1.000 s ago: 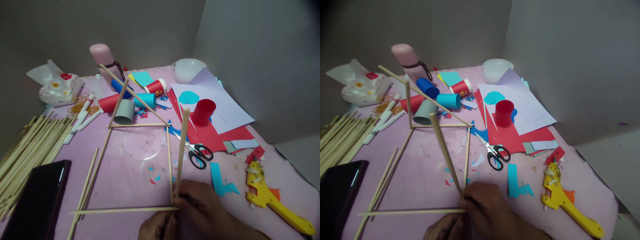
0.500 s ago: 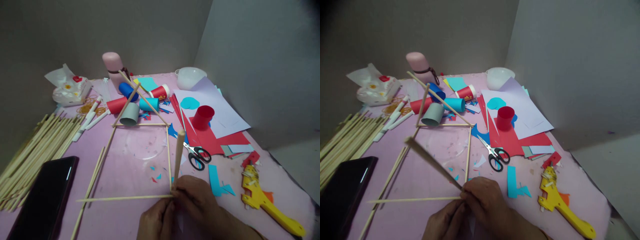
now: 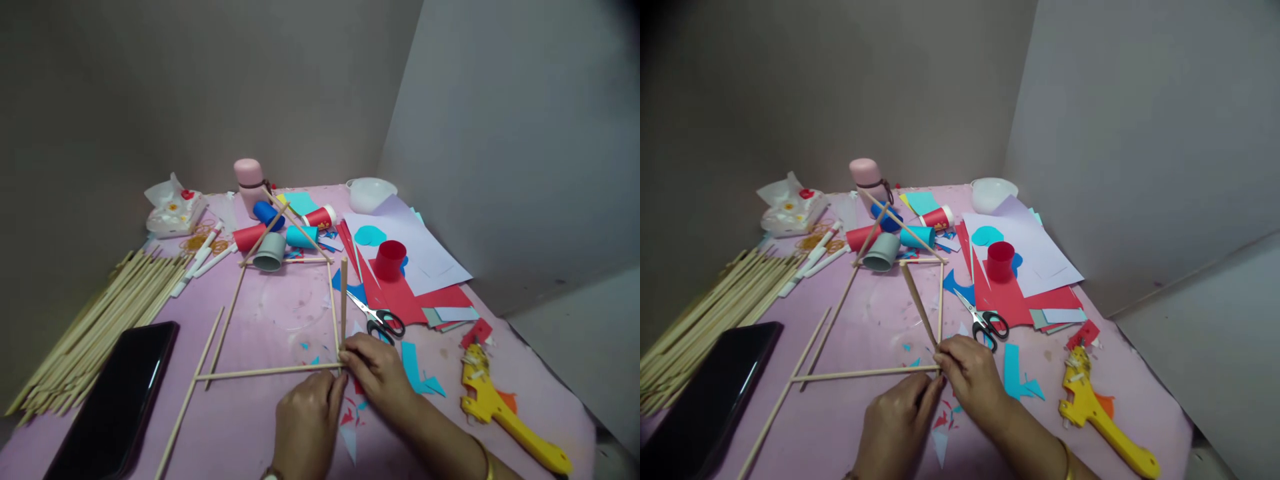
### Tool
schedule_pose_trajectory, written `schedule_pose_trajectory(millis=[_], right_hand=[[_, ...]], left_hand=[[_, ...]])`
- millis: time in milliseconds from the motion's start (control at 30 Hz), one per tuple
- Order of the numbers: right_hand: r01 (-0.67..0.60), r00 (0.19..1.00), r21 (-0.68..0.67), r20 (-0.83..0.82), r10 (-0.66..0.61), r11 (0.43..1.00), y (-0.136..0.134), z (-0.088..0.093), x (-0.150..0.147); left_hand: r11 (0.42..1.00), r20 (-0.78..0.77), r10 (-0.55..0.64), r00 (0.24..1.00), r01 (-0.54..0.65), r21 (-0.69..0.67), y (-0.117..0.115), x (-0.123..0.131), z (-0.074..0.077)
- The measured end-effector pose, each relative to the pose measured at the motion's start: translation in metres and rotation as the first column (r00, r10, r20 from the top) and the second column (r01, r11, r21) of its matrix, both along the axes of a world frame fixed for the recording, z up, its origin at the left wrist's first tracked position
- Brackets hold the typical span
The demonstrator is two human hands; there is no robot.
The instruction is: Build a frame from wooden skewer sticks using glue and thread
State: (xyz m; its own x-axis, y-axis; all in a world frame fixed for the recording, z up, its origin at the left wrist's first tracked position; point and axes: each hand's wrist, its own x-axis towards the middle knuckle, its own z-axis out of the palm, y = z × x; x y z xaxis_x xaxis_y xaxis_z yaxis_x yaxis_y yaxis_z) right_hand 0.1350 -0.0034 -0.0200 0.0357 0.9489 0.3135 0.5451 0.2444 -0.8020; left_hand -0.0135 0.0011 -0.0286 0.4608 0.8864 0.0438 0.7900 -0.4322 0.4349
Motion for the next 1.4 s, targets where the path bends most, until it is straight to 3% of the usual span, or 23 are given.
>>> schedule_pose_trajectory(millis=[267,467,667,1033,1400], right_hand=[[0.003,0.999,0.069,0.034,-0.005,0.998,-0.001,-0.002,-0.005],[0.030,0.999,0.047,0.012,-0.030,0.998,-0.001,-0.005,-0.002],[0.029,0.999,0.019,-0.017,-0.028,0.999,-0.002,-0.010,0.000],[0.062,0.998,0.012,-0.015,-0.062,0.998,-0.006,-0.009,0.001],[-0.013,0.998,0.024,0.058,0.011,1.000,-0.005,-0.007,-0.003]], left_hand=[[0.999,0.066,-0.013,0.998,0.010,0.049,0.001,-0.003,-0.006],[0.999,0.075,0.008,0.997,-0.011,0.048,0.003,-0.004,-0.004],[0.995,0.193,-0.075,0.978,0.059,0.086,0.005,-0.004,-0.007],[0.984,0.097,-0.105,0.990,0.089,0.152,0.006,-0.006,-0.013],[0.988,0.033,-0.091,0.995,0.086,0.127,0.008,-0.007,-0.008]])
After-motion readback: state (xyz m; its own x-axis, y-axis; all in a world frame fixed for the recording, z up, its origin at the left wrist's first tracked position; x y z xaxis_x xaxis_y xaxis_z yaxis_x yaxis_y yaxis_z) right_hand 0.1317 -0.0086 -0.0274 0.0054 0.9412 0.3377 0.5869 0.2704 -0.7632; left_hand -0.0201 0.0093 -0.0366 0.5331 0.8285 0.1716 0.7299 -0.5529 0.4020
